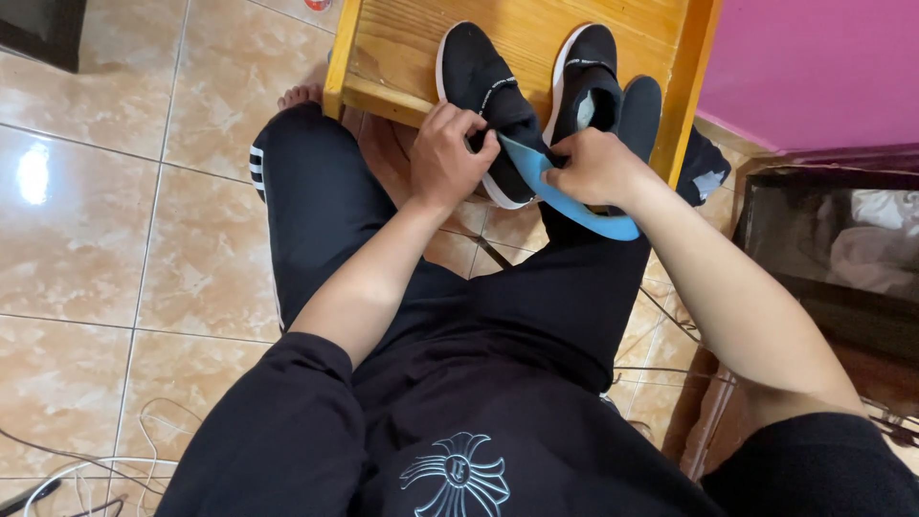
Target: Cleaning shoe insoles with a toothbrush and inserting them back into the shoes.
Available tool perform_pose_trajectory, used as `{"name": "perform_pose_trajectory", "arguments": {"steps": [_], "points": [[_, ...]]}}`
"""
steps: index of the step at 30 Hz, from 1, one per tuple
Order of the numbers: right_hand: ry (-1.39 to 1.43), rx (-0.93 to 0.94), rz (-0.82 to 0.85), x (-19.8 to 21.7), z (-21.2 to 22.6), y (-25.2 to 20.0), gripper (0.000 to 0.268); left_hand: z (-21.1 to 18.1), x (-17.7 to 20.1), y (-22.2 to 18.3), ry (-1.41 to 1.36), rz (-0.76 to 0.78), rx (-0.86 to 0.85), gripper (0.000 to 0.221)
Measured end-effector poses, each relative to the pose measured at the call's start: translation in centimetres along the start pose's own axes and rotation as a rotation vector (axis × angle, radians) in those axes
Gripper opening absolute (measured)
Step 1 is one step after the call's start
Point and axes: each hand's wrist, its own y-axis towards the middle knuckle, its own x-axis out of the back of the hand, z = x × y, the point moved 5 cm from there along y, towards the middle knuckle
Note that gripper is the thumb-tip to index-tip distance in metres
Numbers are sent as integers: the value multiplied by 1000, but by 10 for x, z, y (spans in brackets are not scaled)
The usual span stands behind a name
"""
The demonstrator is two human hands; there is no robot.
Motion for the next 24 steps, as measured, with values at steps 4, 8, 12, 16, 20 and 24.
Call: {"name": "perform_pose_trajectory", "arguments": {"steps": [4, 8, 12, 16, 20, 24], "points": [[-69, 6, -11, -3, 9, 9, 49, 4, -3, -5, 31, -50, 33, 14], [-90, 43, -74, -6, 12, 18, 52, 6, -8, -8, 47, -105, 52, 14], [-182, 111, -119, -12, 19, 25, 49, 9, -8, -8, 36, -101, 21, 12], [-223, 97, -153, -16, 18, 28, 47, 6, -3, -6, 29, -97, 2, 12], [-190, 103, -237, -20, 5, 42, 39, 6, -4, -4, 21, -99, -25, 13], [-88, 212, -372, -25, 7, 57, 20, 5, -5, -5, 30, -99, -31, 15]]}}
